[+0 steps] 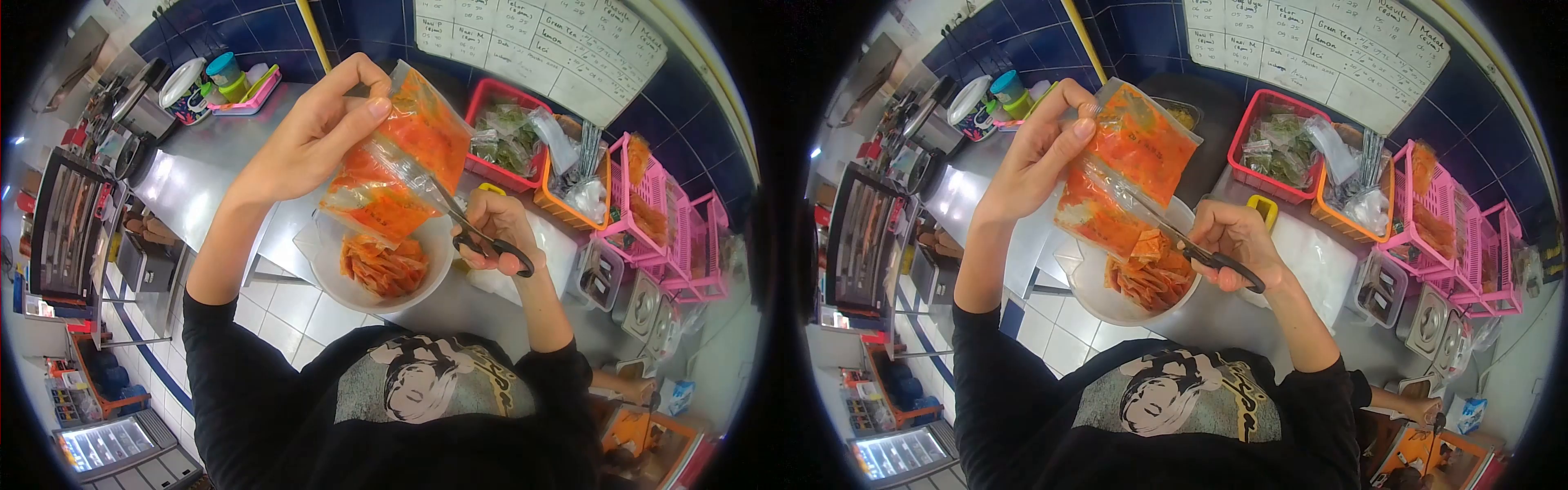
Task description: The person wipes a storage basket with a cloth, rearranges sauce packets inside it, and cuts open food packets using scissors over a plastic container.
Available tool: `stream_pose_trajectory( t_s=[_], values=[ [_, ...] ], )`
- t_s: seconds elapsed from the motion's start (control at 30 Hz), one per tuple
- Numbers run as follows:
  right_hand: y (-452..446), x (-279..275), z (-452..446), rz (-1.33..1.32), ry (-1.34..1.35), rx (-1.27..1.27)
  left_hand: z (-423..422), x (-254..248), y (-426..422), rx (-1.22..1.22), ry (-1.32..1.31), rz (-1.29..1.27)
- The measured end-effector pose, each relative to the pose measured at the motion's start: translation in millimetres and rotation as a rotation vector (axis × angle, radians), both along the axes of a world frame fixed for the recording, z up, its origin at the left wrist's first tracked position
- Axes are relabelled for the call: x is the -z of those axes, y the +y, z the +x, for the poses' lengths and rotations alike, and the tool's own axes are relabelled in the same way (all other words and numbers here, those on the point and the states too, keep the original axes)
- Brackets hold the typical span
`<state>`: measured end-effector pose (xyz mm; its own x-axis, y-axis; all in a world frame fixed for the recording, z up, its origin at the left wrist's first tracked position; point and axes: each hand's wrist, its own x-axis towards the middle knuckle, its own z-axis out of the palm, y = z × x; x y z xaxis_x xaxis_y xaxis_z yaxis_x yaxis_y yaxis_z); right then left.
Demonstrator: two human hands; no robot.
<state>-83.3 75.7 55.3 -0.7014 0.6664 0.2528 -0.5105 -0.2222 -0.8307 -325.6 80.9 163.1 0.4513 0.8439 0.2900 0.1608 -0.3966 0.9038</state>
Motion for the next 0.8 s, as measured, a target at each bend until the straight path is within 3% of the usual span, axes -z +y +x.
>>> stream_pose_trajectory(
  t_s=[0.33,0.4,0.53,0.6,0.73,0.8],
  values=[
    [-3,8,-4,-0.034,-0.008,0.027,-5,6,-1,-0.035,-0.030,-0.013],
    [-5,11,-5,-0.021,-0.003,0.073,-4,11,-3,-0.154,-0.106,0.020],
    [-6,15,-1,-0.025,-0.063,0.079,-2,2,-13,-0.070,-0.230,0.041],
    [-6,15,-1,-0.047,-0.119,0.067,-12,0,-14,0.004,0.037,0.040],
    [-7,10,-5,-0.016,-0.119,0.064,-10,-4,-19,0.009,0.008,0.095],
    [-7,9,-6,-0.003,-0.100,0.067,-9,-11,-23,-0.015,0.112,0.074]
  ],
)
